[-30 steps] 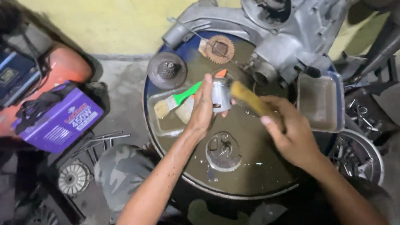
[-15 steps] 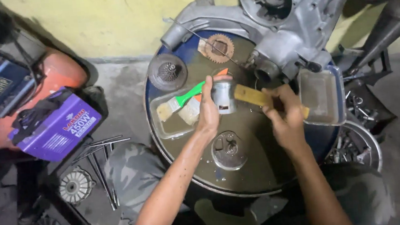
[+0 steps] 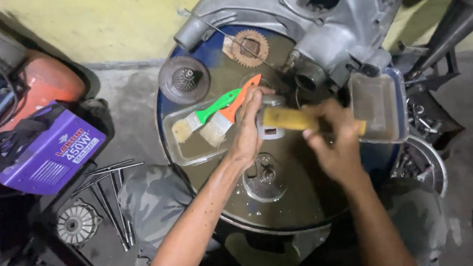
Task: Cleaning a motorcycle engine piston using a brush and a cleaning block on a makeshift workbench.
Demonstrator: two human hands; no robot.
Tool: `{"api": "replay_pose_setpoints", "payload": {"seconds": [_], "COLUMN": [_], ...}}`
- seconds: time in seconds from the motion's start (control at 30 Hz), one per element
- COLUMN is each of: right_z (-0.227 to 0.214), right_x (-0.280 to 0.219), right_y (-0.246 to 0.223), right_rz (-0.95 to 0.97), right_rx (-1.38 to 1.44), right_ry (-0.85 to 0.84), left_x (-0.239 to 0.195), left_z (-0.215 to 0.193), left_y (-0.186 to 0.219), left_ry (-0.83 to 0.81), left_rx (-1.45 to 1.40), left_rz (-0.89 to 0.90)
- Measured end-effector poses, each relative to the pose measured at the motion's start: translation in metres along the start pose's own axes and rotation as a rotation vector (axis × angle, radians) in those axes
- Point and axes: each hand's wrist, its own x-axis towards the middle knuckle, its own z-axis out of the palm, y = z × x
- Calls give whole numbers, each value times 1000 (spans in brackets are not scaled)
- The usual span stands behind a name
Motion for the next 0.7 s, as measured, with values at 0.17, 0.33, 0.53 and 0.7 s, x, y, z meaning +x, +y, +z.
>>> {"api": "replay_pose_setpoints", "payload": {"seconds": [0.17,0.33,0.53,0.7], "right_z": [11,13,23,23], "right_x": [2,2,-8,-9], "right_y": [7,2,11,8], "right_rz": [108,78,144,93], "right_rx": [-2,-69,33,166], "right_ry": [24,39,86,121], "left_x": [-20,-39,-38,-37], "left_z": [17,28,17,15], "left_y": [21,53,57,44], "left_ry": [68,26,-118,-219], "left_rx": [9,-8,198,10], "left_rz": [-134,-168,-28,-4]}}
